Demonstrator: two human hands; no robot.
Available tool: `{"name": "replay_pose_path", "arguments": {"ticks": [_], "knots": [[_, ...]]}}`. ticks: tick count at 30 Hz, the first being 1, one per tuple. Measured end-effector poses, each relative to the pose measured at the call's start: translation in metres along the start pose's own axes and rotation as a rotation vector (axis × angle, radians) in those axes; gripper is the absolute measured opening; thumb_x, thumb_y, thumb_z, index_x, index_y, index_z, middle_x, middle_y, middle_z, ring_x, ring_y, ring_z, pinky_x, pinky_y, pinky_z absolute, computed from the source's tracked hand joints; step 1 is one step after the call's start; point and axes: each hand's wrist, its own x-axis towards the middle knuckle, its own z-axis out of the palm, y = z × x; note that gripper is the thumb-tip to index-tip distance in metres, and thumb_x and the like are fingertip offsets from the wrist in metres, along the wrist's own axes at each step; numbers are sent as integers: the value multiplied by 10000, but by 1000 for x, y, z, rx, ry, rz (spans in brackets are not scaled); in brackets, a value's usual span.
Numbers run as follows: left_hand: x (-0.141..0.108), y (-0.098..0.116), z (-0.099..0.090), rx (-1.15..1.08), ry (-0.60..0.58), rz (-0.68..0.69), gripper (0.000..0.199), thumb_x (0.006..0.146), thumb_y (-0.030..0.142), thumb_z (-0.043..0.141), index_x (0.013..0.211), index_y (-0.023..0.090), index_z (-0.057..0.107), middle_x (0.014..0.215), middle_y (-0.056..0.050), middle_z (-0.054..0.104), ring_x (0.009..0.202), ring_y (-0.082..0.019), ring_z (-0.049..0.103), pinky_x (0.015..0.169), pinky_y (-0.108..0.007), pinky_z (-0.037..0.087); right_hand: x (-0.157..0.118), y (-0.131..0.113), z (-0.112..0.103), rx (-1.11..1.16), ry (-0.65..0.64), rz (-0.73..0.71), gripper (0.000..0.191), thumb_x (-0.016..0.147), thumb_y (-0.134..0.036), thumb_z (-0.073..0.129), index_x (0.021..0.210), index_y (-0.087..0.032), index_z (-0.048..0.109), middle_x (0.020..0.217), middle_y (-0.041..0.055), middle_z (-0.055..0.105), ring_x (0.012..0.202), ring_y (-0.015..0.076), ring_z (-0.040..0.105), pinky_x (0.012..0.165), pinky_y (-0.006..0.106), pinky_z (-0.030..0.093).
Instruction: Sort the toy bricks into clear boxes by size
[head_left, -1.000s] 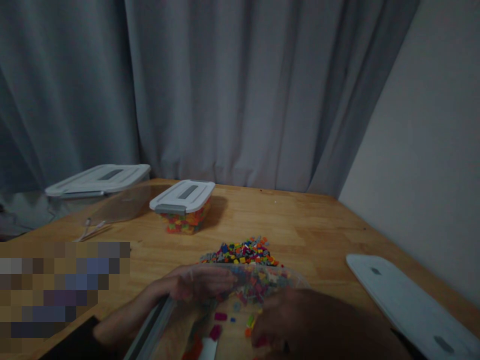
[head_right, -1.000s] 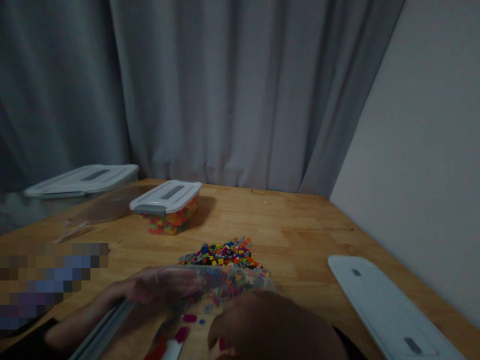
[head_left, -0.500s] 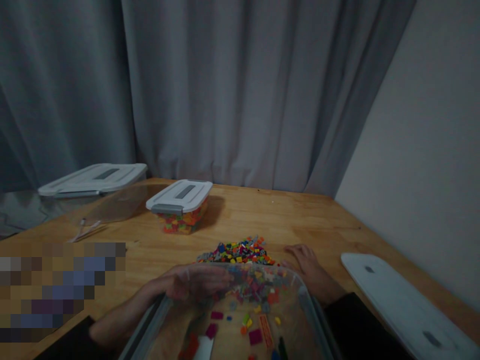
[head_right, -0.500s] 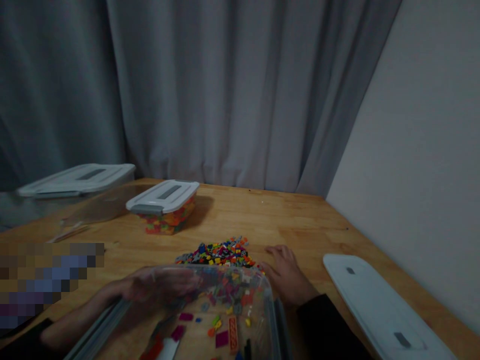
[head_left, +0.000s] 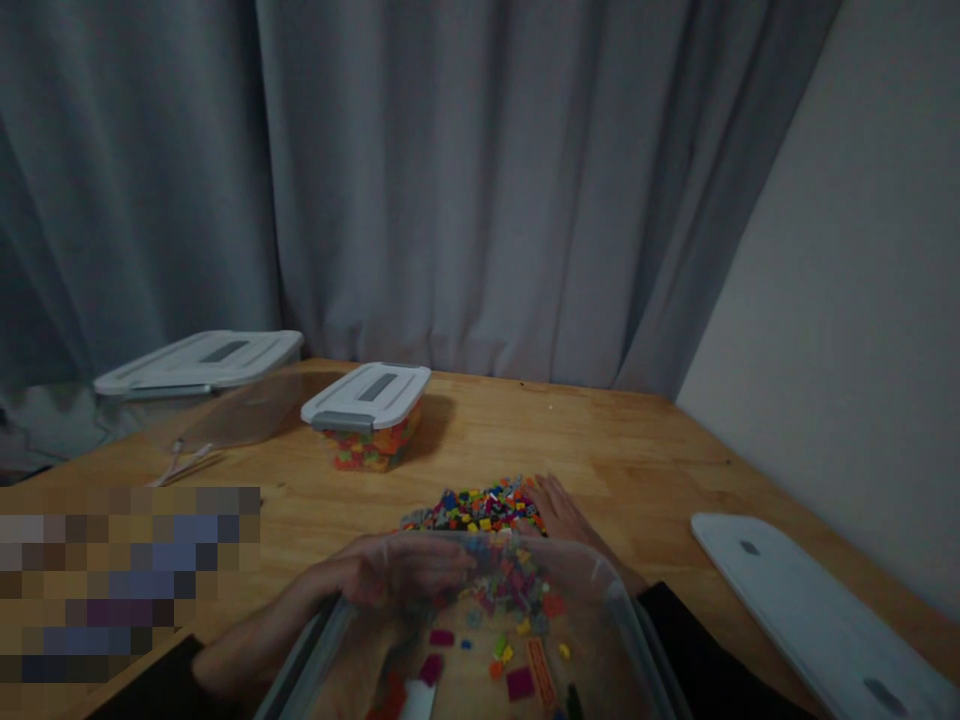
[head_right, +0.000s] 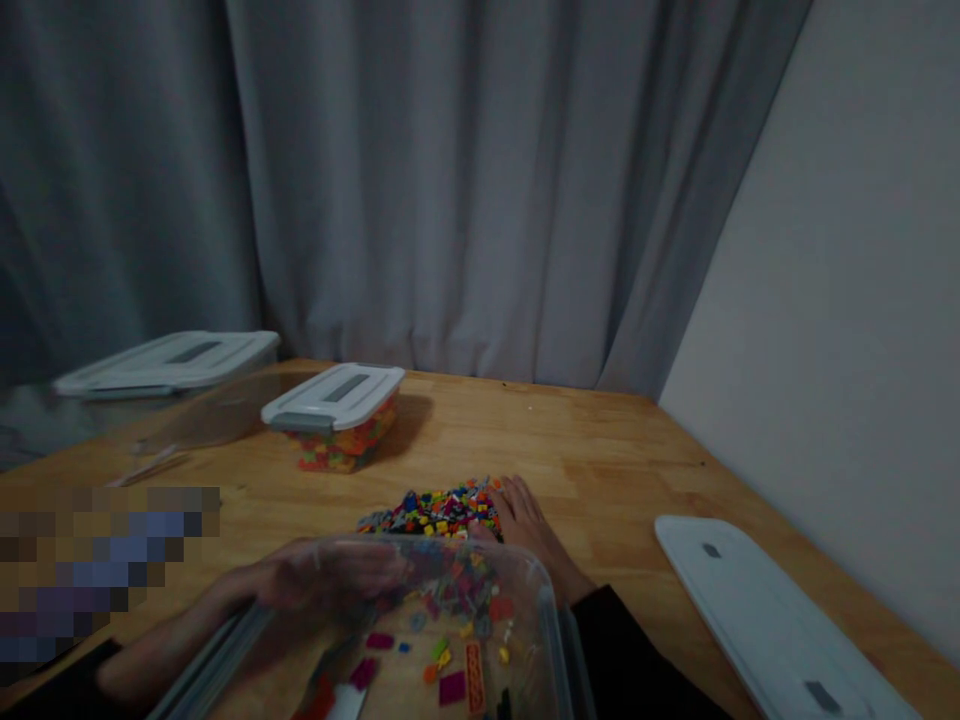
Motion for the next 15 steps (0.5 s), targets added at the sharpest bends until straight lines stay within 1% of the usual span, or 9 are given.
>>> {"name": "replay_pose_path", "arguments": {"ticks": [1,2,4,5,7,9,10,13,15], "knots": [[1,-2,1,-10,21,-12,565,533,288,798,1093,219,811,1208,-117,780,1230,-438,619,1087,-536,421,6,-4,-4,29,13,12,701,1009,-603,382,1564,-176,402,1679,148,182,1579,333,88,1276,541,223],[3,-3,1,-10,10,-10,557,533,310,798,1084,235,815,1200,-103,784,1243,-435,610,1104,-538,404,12,-7,-8,59,29,10,697,1016,-605,357,1560,-172,409,1686,145,155,1583,324,49,1280,543,204],[5,-6,1,-17,5,4,523,543,352,793,1054,248,825,1161,-87,798,1247,-438,605,1130,-550,372,20,-14,-18,112,59,-12,664,1045,-560,290,1552,-150,416,1674,148,203,1586,294,67,1285,542,188],[6,-6,1,-17,1,6,516,547,365,793,1049,248,826,1152,-87,800,1248,-444,602,1138,-558,359,22,-17,-23,137,54,-24,640,1057,-524,268,1542,-139,429,1654,151,264,1582,282,116,1286,541,189],[6,-4,2,-9,-18,-3,549,550,380,800,1080,240,817,1178,-95,790,1262,-456,587,1150,-569,342,22,-22,-31,186,-9,-53,596,1068,-463,255,1514,-131,468,1605,148,374,1559,278,223,1284,548,187],[3,2,5,-2,-38,0,600,549,386,810,1129,232,803,1215,-101,777,1278,-458,576,1158,-559,338,18,-25,-35,273,-51,-68,584,1072,-451,235,1491,-138,495,1563,141,445,1517,265,329,1284,530,192],[1,5,8,2,-39,4,607,558,385,809,1145,231,797,1231,-100,771,1284,-453,574,1160,-549,340,16,-26,-35,340,-46,-59,591,1072,-471,225,1473,-145,513,1536,137,483,1480,251,392,1278,503,225],[-5,16,16,14,-35,-21,537,607,328,786,1136,233,801,1255,-94,762,1288,-429,581,1145,-523,367,12,-24,-34,507,55,-15,611,1052,-570,257,1323,-156,615,1366,129,621,1295,212,562,1192,403,385],[-7,21,20,18,-28,-32,513,619,284,769,1128,227,803,1263,-100,758,1293,-426,579,1135,-525,374,14,-20,-31,533,110,-19,599,1034,-604,302,1232,-157,649,1286,124,648,1223,204,588,1146,371,425]]}}
